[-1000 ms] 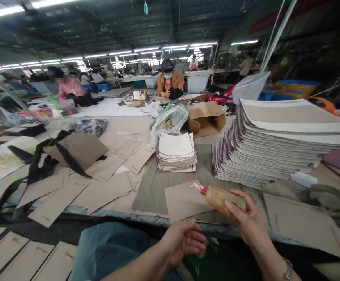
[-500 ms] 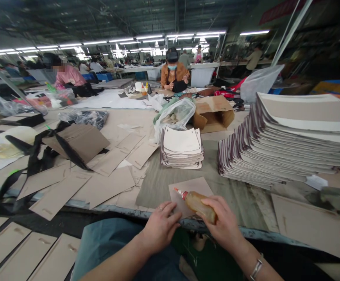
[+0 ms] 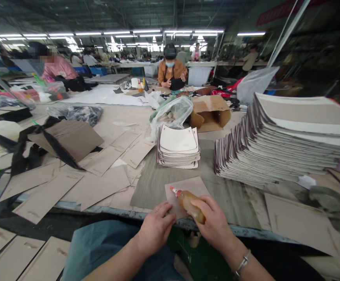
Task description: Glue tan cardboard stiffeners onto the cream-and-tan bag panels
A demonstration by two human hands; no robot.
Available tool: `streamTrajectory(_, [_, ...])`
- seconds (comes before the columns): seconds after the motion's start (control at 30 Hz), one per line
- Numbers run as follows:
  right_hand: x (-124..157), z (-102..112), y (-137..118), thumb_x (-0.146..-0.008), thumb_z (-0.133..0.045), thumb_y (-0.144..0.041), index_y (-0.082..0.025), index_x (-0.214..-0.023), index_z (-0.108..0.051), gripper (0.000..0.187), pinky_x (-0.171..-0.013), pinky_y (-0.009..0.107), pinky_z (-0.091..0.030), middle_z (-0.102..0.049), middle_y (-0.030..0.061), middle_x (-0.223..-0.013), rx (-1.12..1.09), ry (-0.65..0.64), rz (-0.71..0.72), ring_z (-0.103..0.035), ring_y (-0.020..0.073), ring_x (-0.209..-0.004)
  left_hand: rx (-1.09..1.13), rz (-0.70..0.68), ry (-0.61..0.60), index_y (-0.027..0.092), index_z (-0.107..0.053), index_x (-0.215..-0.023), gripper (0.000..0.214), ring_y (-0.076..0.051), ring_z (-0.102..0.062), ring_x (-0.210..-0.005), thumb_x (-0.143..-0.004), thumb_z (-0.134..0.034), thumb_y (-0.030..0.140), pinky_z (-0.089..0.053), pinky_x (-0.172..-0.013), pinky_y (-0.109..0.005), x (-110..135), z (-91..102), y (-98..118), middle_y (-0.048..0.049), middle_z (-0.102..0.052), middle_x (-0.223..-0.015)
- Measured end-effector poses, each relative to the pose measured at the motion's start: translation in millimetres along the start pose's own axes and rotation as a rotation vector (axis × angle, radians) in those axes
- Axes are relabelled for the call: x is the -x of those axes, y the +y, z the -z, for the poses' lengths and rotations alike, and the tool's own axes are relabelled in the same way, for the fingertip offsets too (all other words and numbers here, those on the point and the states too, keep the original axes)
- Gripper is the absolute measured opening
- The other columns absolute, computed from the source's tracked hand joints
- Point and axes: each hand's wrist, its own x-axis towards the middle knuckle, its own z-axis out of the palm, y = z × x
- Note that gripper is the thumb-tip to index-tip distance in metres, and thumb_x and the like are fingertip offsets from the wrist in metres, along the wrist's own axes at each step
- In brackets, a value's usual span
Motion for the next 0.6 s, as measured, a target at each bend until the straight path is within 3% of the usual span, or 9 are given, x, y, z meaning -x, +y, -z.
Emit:
streamTrajectory(0.33, [17,33,27,-0.083,-0.056,-0.023,-0.022,-0.107,-0.053,0.025,-0.075,0.037,-0.051,-0.051,0.0074,-0.097,0.265,0.205,-0.121,-0.054,0.0223,-0.087,-0.025,-0.026,-0.007,0.021,-0.061,-0.101,0.022,-0.025,-0.050,-0.117,-0.085,-0.047,0.016,-0.048,-0.096,-0.041,2,-2.7,-2,-0.0084,-0.057,-0.118])
streamTrajectory(0.6, [21,40,34,-0.085,-0.056,-0.028,-0.022,-0.108,-0.051,0.024,-0.074,0.040,-0.052,-0.051,0.0090,-0.097,0.330,0.235,-0.150,-0.054,0.0248,-0.088,-0.031,-0.042,-0.010,0.021,-0.059,-0.104,0.024,-0.026,-0.048,-0.120,-0.085,-0.046,0.015,-0.049,-0.096,-0.041,4,-5.7,-3,-0.0081,-0.057,-0.120])
